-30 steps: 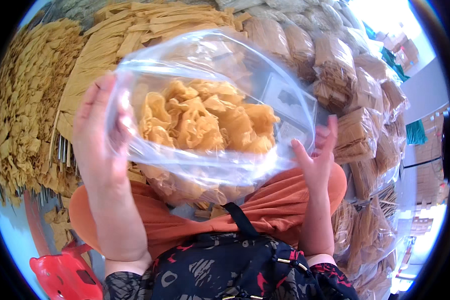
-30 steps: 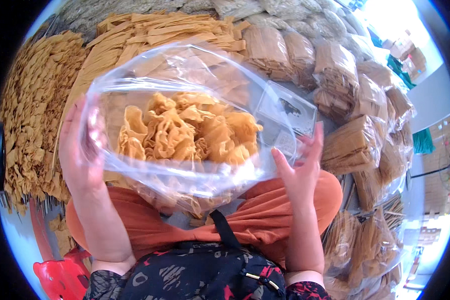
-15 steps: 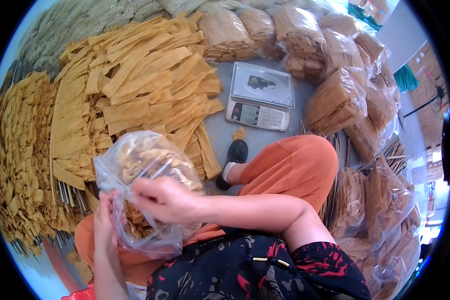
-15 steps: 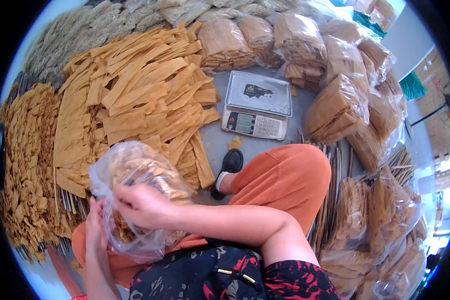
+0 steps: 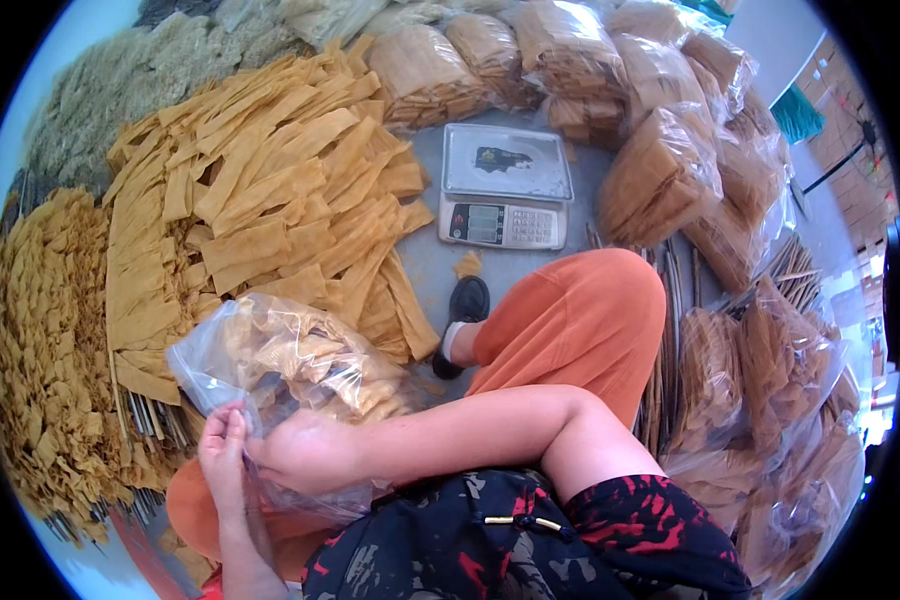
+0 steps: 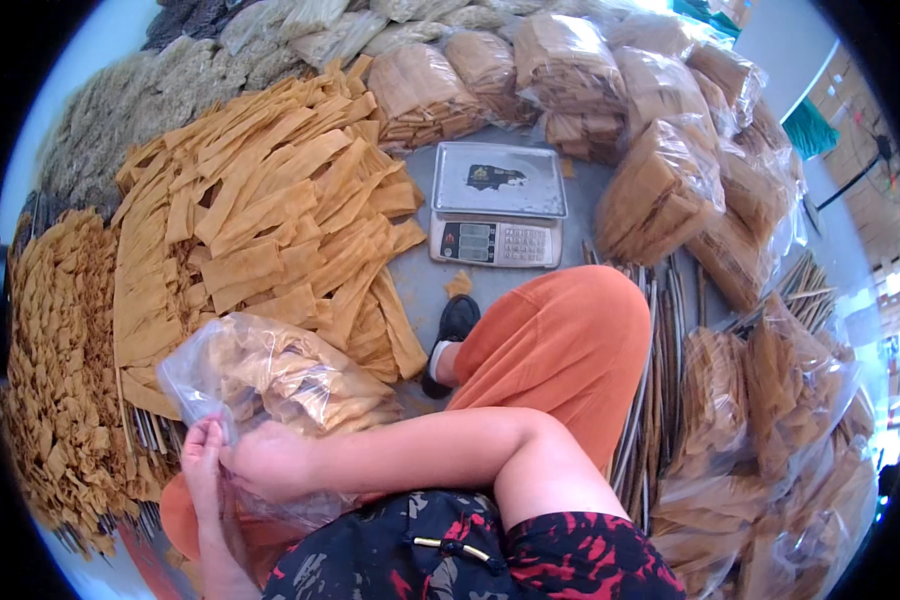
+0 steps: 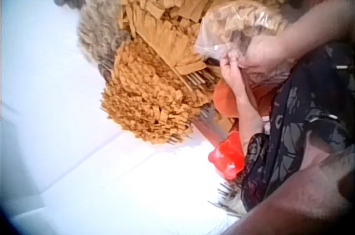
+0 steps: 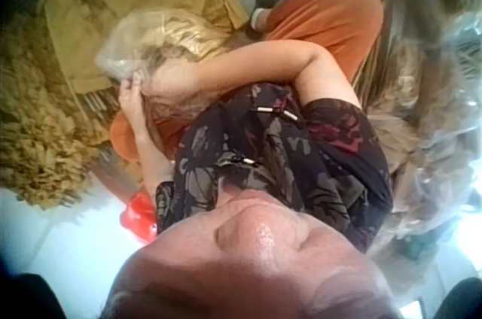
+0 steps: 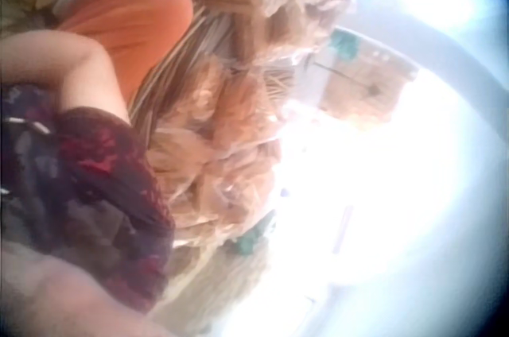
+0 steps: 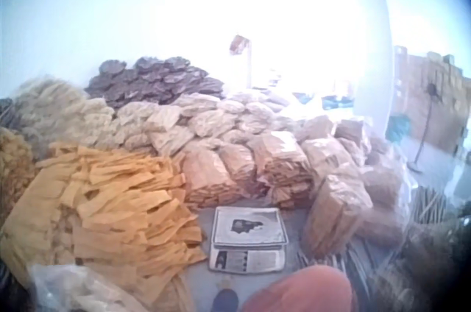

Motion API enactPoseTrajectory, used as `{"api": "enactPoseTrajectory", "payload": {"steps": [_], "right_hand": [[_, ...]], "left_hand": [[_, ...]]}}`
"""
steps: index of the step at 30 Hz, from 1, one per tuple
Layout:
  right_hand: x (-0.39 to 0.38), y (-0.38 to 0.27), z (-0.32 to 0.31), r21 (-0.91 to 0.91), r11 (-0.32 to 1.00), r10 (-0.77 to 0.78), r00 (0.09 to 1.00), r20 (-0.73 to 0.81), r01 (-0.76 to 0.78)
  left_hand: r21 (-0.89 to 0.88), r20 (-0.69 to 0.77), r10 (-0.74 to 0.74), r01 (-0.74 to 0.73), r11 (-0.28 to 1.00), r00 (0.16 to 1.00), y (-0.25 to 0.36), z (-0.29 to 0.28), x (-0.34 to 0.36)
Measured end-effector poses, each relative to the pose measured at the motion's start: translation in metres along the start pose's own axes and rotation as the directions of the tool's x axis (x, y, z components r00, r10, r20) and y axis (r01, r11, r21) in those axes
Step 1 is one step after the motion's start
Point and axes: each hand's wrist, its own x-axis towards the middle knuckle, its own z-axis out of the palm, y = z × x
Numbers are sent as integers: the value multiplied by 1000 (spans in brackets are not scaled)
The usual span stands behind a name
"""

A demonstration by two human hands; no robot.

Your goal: The person sorts through dried bean curd sticks, places them into plastic bags, and weighs the bags on a digital scale.

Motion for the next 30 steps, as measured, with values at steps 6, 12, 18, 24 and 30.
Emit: {"api": "enactPoseTrajectory", "payload": {"steps": [6, 12, 18, 24, 30], "right_hand": [[-33, 46, -77, 463, 840, 191, 645, -740, 282], [-65, 224, -72, 510, 809, 587, 443, -678, -293], [-64, 186, -52, 887, 98, 611, 731, 304, -451], [-18, 105, -38, 988, 99, 86, 990, 108, -116], [-25, 34, -59, 923, 383, 231, 971, -59, -35]], "left_hand": [[-93, -34, 70, -73, 993, 997, 70, 15, -8], [-93, -37, 377, -379, 921, 925, 142, -64, -44], [35, -233, 132, -127, 991, 963, 99, -105, -68], [60, -259, -157, 178, 982, 953, 42, -93, -80], [63, -155, -231, 243, 968, 961, 22, -73, -82]]}}
